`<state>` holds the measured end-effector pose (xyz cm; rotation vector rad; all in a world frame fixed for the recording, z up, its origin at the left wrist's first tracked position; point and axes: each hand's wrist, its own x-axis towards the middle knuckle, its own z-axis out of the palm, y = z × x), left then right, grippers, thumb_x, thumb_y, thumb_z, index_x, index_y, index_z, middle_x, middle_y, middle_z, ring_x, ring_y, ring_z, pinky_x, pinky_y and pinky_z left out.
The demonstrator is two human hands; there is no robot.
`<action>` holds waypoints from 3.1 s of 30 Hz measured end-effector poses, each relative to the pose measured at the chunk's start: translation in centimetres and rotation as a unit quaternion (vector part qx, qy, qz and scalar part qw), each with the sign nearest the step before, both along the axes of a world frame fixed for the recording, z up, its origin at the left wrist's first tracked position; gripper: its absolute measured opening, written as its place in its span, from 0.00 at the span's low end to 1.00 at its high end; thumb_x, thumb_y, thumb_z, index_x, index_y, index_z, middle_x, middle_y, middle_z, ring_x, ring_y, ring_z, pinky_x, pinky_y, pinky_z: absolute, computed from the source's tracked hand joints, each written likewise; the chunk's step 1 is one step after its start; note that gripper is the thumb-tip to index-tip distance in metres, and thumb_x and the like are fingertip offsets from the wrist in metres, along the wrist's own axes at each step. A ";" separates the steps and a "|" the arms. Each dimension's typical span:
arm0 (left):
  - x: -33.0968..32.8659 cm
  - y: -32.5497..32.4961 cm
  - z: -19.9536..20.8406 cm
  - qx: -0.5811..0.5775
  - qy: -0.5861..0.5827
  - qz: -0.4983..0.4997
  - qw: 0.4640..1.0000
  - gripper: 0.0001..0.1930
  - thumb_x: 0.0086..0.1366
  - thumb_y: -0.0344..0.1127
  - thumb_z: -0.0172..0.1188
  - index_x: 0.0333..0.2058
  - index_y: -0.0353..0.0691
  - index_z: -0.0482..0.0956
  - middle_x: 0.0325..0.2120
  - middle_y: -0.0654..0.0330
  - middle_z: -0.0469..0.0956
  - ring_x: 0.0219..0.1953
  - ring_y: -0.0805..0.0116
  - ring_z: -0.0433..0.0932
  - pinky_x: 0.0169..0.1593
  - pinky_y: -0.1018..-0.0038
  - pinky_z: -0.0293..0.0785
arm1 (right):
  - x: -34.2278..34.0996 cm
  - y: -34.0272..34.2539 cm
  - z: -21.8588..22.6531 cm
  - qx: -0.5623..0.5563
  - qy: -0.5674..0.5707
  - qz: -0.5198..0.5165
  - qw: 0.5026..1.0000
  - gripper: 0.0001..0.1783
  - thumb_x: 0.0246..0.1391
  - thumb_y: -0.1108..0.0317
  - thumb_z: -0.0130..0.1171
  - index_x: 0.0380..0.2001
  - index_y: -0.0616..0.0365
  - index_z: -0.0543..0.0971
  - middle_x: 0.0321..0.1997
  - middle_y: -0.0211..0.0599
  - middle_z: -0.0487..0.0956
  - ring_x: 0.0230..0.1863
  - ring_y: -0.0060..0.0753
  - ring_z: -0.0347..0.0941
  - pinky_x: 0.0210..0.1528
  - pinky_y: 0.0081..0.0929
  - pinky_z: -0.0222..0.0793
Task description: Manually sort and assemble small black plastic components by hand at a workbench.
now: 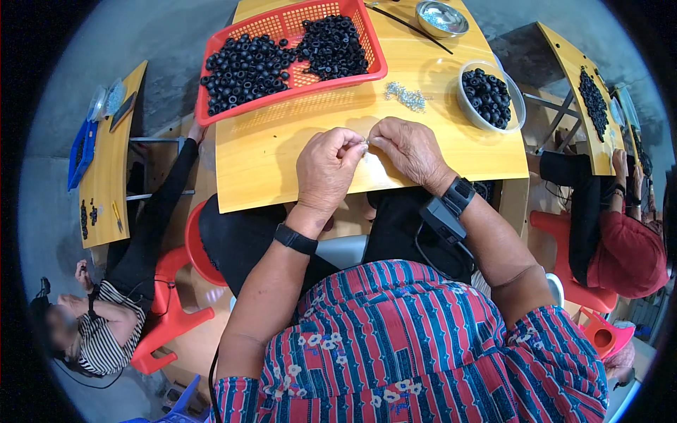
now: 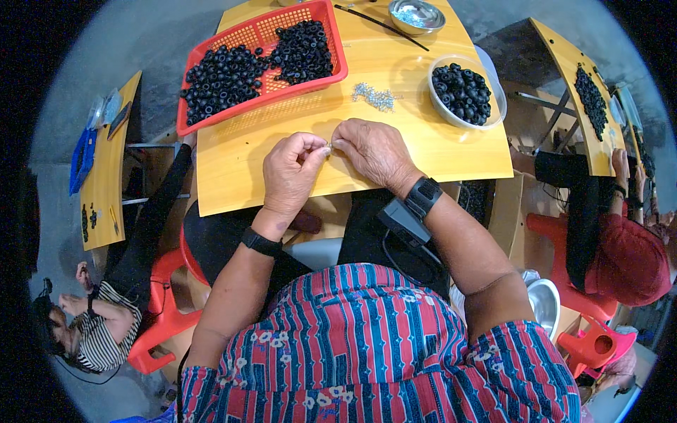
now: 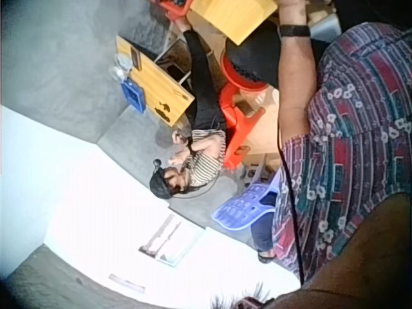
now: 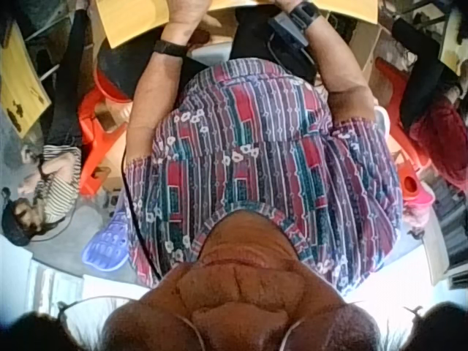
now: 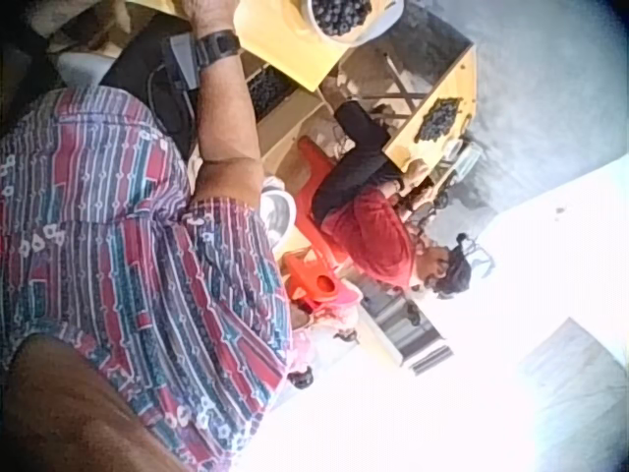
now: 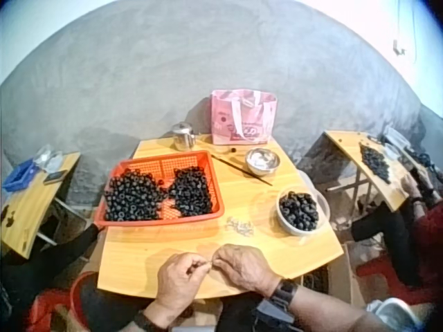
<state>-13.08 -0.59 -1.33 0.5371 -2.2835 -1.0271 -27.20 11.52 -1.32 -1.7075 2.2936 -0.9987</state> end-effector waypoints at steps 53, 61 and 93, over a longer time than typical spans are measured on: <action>-0.4 0.4 -0.1 0.131 0.071 -0.019 0.989 0.03 0.59 0.24 0.66 0.30 0.36 0.80 0.23 0.68 0.79 0.25 0.84 0.72 0.31 0.85 0.71 | -0.2 0.4 0.5 -0.020 -0.051 0.035 0.998 0.10 0.57 0.60 0.58 0.35 0.55 0.79 0.31 0.39 0.80 0.34 0.46 0.78 0.37 0.37 0.72; -0.2 0.0 -0.6 0.124 0.063 -0.031 0.990 0.04 0.59 0.23 0.66 0.32 0.37 0.80 0.24 0.68 0.79 0.25 0.85 0.72 0.31 0.85 0.71 | -0.2 0.4 0.4 -0.013 -0.038 0.034 0.999 0.08 0.59 0.63 0.55 0.35 0.55 0.78 0.33 0.39 0.79 0.36 0.46 0.77 0.38 0.36 0.72; -0.3 0.1 -0.6 0.138 0.092 -0.054 0.985 0.15 0.56 0.18 0.65 0.42 0.38 0.80 0.32 0.67 0.80 0.31 0.83 0.74 0.35 0.85 0.73 | -0.3 0.2 0.1 0.007 -0.004 0.029 1.000 0.13 0.62 0.58 0.50 0.32 0.55 0.76 0.31 0.43 0.77 0.37 0.50 0.76 0.39 0.43 0.71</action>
